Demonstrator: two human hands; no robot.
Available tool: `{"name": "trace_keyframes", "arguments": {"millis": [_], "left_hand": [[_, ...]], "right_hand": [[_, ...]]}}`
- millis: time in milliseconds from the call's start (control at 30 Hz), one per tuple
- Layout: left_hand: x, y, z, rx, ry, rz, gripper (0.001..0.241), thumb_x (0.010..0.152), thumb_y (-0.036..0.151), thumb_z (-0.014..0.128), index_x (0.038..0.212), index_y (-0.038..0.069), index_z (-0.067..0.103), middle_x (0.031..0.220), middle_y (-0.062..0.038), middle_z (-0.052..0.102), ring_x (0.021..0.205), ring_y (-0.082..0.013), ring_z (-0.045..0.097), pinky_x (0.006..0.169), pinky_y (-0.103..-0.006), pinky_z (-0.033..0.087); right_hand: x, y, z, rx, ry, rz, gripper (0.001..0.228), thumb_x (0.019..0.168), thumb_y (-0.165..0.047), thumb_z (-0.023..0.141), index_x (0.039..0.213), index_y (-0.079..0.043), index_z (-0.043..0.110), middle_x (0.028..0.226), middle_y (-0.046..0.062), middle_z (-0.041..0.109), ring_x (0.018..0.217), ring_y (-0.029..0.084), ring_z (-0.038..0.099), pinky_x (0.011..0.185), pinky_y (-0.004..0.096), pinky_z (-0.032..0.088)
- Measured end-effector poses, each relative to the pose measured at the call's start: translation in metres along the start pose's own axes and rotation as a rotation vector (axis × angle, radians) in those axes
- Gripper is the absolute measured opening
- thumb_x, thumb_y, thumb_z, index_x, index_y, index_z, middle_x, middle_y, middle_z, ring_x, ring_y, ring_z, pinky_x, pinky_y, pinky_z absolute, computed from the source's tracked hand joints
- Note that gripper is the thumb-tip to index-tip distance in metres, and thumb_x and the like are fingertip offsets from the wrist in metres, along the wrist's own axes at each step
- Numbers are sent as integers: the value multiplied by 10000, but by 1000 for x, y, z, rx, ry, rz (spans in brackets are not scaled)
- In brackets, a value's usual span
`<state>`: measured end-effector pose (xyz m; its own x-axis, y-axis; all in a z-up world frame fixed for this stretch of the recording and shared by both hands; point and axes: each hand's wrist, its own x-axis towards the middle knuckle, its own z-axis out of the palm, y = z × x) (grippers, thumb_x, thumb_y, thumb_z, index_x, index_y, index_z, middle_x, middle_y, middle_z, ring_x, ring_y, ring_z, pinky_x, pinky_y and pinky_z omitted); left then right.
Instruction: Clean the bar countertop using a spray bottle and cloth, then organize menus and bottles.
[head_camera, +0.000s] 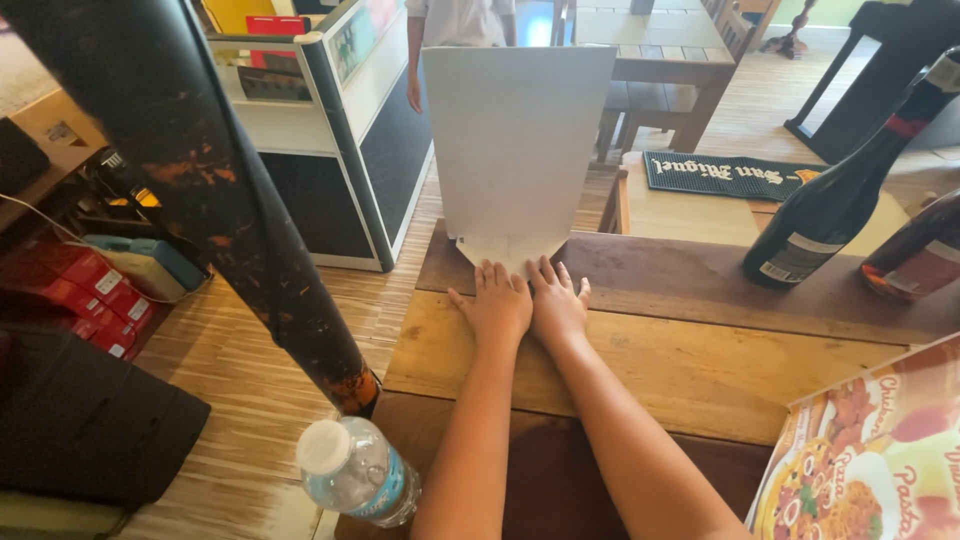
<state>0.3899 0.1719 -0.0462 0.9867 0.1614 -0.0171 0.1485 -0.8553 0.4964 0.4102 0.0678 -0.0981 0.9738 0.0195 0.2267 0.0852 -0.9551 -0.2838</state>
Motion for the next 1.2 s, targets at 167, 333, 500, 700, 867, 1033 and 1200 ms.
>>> {"name": "trace_keyframes", "arguments": {"millis": [167,333,500,700,867,1033,1200], "left_hand": [[3,3,-7,25,-31,-21,623,1028,365,219,1596,114,272,1707,-34,135,1571,-203,112,1202,-678,-55],[5,8,-15,41,-85,-55,623,1024,353,204,1613,150,225,1719,2,79,1576,-196,81,1199,-690,-51],[10,9,-17,28,-114,-75,652,997,348,234,1624,174,190,1724,13,45,1578,-199,61,1188,-705,-53],[12,7,-13,23,-115,-74,664,995,377,251,1632,208,168,1724,11,3,1583,-202,15,1178,-714,-70],[12,3,-15,-37,-72,-52,684,993,467,304,1627,234,190,1722,-24,10,1582,-240,2,1163,-737,-59],[4,-2,9,-25,30,47,666,1001,467,312,1613,207,261,1720,-79,85,1579,-301,82,1141,-779,22],[-45,18,-13,59,40,140,659,1029,482,343,1610,175,303,1713,-127,155,1554,-353,212,1156,-772,86]], "right_hand": [[0,-7,-10,-50,-53,6,667,955,-400,550,1574,-307,322,1682,0,238,1539,289,231,1150,677,145],[5,-14,-21,-93,-112,27,742,924,-439,577,1592,-347,266,1700,-26,191,1536,308,219,1114,700,159],[8,-16,-20,-106,-138,60,742,938,-455,557,1603,-374,237,1706,-43,176,1521,334,240,1072,723,190],[3,-20,-29,-85,-85,42,805,899,-400,587,1618,-365,224,1693,-22,208,1478,355,296,1034,722,209],[10,4,8,142,173,65,583,1015,-431,502,1576,-333,376,1646,41,366,1441,362,411,1135,649,247],[-27,-1,-31,241,193,92,594,973,-409,544,1534,-253,428,1597,110,409,1416,408,397,1118,614,274],[-71,18,-38,162,405,-317,404,1003,-161,556,1400,-99,598,1593,140,514,1509,385,437,1195,529,378]]}}
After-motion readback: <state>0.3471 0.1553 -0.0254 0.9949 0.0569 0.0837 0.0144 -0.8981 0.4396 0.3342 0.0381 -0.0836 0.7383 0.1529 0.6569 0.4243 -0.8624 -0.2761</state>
